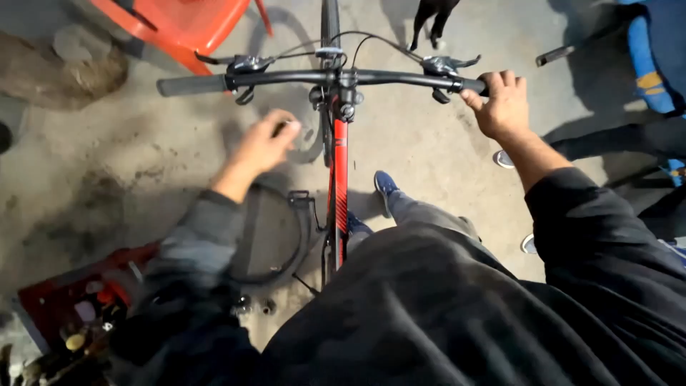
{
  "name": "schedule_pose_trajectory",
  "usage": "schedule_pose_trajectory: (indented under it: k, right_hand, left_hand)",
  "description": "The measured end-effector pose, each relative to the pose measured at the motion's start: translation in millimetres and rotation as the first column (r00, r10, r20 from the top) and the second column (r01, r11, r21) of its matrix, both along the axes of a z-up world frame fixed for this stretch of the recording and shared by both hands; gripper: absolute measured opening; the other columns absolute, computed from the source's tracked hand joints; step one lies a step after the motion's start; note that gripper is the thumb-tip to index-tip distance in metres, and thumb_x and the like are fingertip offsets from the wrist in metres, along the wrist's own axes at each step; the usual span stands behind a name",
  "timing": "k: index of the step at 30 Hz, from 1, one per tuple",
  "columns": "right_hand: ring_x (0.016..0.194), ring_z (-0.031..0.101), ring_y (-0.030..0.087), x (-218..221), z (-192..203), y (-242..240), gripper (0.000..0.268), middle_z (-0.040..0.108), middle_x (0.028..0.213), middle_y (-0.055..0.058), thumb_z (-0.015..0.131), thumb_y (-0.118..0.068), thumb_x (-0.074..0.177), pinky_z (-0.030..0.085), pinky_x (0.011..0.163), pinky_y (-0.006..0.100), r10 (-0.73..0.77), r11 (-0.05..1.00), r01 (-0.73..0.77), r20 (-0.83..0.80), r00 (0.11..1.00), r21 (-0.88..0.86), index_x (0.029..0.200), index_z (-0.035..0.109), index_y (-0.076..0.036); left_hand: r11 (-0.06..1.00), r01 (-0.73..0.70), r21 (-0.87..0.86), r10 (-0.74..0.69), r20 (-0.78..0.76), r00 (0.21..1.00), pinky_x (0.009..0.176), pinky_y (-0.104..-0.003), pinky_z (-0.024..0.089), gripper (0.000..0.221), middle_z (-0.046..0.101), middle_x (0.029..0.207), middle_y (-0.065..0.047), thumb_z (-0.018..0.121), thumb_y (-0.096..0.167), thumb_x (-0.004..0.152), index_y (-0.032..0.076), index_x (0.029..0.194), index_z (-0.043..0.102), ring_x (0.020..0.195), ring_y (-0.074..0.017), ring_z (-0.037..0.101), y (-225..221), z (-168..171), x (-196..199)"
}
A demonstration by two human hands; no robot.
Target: Adjusting components and tightening bolts on the handlebar and stem of a mountain bicycle.
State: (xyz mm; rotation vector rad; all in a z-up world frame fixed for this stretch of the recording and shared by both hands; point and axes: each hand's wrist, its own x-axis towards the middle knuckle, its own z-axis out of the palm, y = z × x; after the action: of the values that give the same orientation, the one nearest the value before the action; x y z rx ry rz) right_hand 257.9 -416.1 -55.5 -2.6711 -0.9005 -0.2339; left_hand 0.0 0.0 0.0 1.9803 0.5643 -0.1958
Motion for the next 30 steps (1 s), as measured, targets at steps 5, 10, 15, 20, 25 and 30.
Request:
schedule_pose_trajectory:
  k: [5,10,15,20,25,30]
  right_hand:
    - [0.094,0.052,0.036,9,-15,-10,0.061,0.053,0.108,0.015,0.062,-0.063,0.108,0.043,0.09,0.045,0.053,0.999,-0.053,0.032,0.998,-0.011,0.125,0.063,-0.004]
    - [0.091,0.056,0.035,14,-27,-17,0.064,0.051,0.104,0.01,0.06,-0.073,0.106,0.04,0.09,0.044,0.098,0.995,-0.098,0.059,0.993,-0.011,0.125,0.061,-0.011]
    - [0.095,0.056,0.042,15,-31,-17,0.059,0.053,0.106,0.013,0.066,-0.067,0.104,0.043,0.091,0.048,0.045,0.999,-0.045,0.005,0.999,0.006,0.125,0.063,-0.012]
    - [0.099,0.054,0.042,15,-26,-15,0.056,0.053,0.109,0.012,0.069,-0.064,0.104,0.044,0.091,0.049,0.023,1.0,-0.022,-0.035,0.999,0.016,0.125,0.062,-0.013]
    - [0.1,0.053,0.042,15,-26,-15,0.055,0.052,0.109,0.011,0.069,-0.064,0.103,0.044,0.094,0.048,0.012,1.0,-0.011,-0.051,0.999,0.02,0.125,0.062,-0.013]
    - [0.1,0.053,0.043,13,-22,-12,0.053,0.052,0.109,0.012,0.07,-0.061,0.103,0.045,0.093,0.05,0.017,0.999,-0.014,-0.088,0.996,0.041,0.125,0.062,-0.013]
  left_hand:
    - [0.882,-0.235,-0.408,0.242,-0.037,0.97,0.039,-0.025,0.046,0.03,0.066,0.079,-0.005,0.05,0.032,0.106,0.008,0.117,0.064,0.049,-0.0113,0.054,-34,-87,29]
    - [0.765,-0.316,-0.562,0.364,-0.028,0.931,0.028,-0.027,0.045,0.035,0.057,0.073,-0.006,0.05,0.036,0.107,0.005,0.115,0.064,0.045,-0.0123,0.051,-47,-110,42]
    - [0.809,-0.292,-0.51,0.344,0.007,0.939,0.028,-0.026,0.048,0.031,0.055,0.073,-0.01,0.052,0.029,0.108,0.003,0.117,0.065,0.046,-0.015,0.056,-49,-115,48]
    - [0.842,-0.285,-0.458,0.323,0.004,0.947,0.028,-0.028,0.05,0.029,0.057,0.071,-0.01,0.053,0.028,0.107,0.005,0.115,0.067,0.045,-0.0145,0.056,-46,-110,52]
    - [0.806,-0.328,-0.492,0.341,-0.067,0.938,0.03,-0.026,0.049,0.032,0.053,0.072,-0.007,0.049,0.029,0.108,0.002,0.116,0.065,0.046,-0.0121,0.054,-46,-101,55]
    - [0.828,-0.327,-0.456,0.326,-0.082,0.942,0.03,-0.026,0.051,0.031,0.054,0.072,-0.007,0.051,0.029,0.107,0.003,0.116,0.066,0.045,-0.0114,0.055,-45,-95,54]
